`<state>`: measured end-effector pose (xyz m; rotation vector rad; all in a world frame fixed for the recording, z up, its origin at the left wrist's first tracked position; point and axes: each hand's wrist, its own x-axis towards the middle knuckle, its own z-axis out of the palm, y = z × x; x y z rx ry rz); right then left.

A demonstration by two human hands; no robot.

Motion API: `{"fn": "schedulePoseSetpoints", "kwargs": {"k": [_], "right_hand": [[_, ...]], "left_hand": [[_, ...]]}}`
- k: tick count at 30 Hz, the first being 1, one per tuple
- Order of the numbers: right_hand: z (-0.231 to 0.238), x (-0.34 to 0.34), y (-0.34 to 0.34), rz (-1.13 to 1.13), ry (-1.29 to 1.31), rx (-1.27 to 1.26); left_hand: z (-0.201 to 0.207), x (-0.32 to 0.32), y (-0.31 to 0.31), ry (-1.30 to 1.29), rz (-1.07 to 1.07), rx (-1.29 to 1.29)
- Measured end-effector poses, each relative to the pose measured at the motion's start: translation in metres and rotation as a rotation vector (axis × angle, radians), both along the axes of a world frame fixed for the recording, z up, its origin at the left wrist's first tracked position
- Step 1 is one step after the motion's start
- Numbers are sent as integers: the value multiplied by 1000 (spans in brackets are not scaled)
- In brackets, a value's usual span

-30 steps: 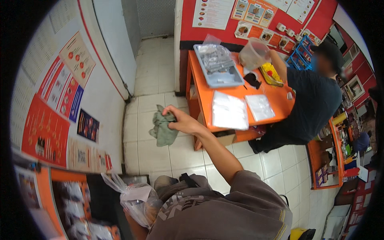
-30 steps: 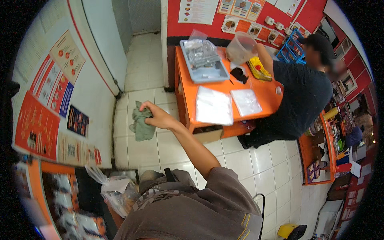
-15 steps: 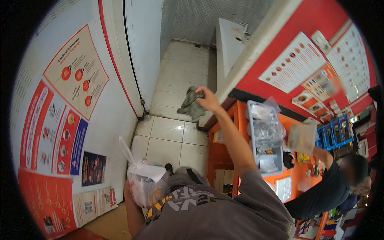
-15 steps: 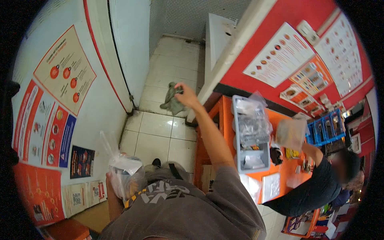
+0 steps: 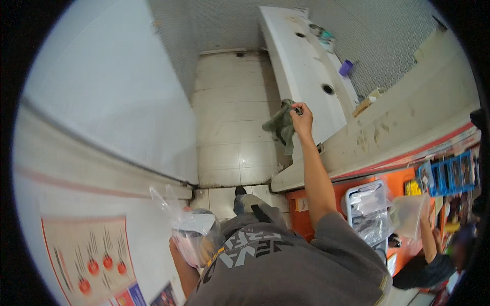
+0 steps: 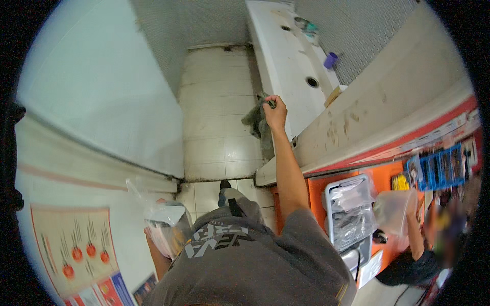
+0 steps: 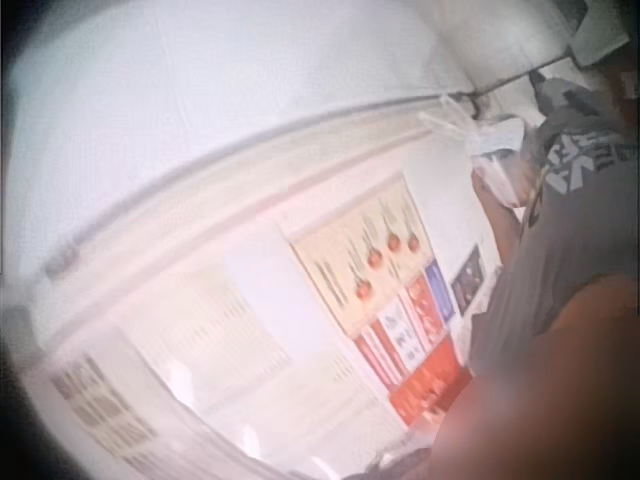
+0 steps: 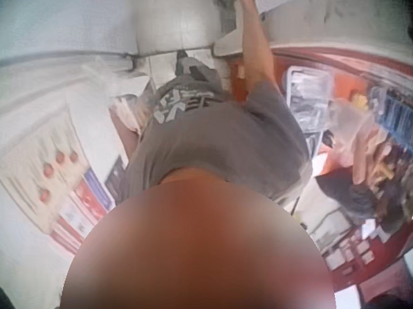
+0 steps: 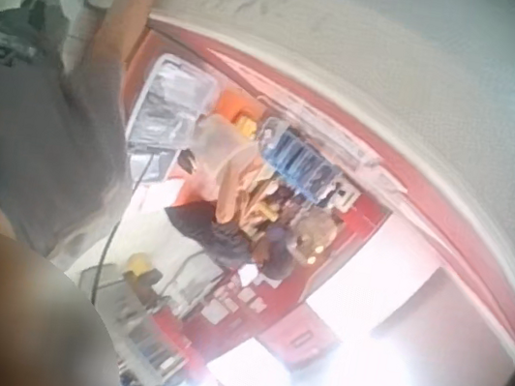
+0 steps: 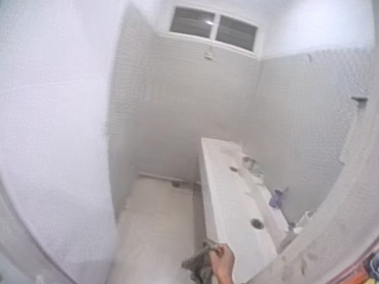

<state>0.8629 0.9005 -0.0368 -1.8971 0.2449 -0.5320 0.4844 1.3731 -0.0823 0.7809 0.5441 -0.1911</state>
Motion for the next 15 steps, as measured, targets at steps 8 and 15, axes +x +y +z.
{"fn": "schedulePoseSetpoints", "kwargs": {"k": [8,15], "right_hand": [[-22,125,-51,-520,-197,830],[-49,170,-200,-522,-430,628]], "left_hand": [[-6,309,-42,-60,-316,-74],[-17,538,-109,-87,-658,-130]]}}
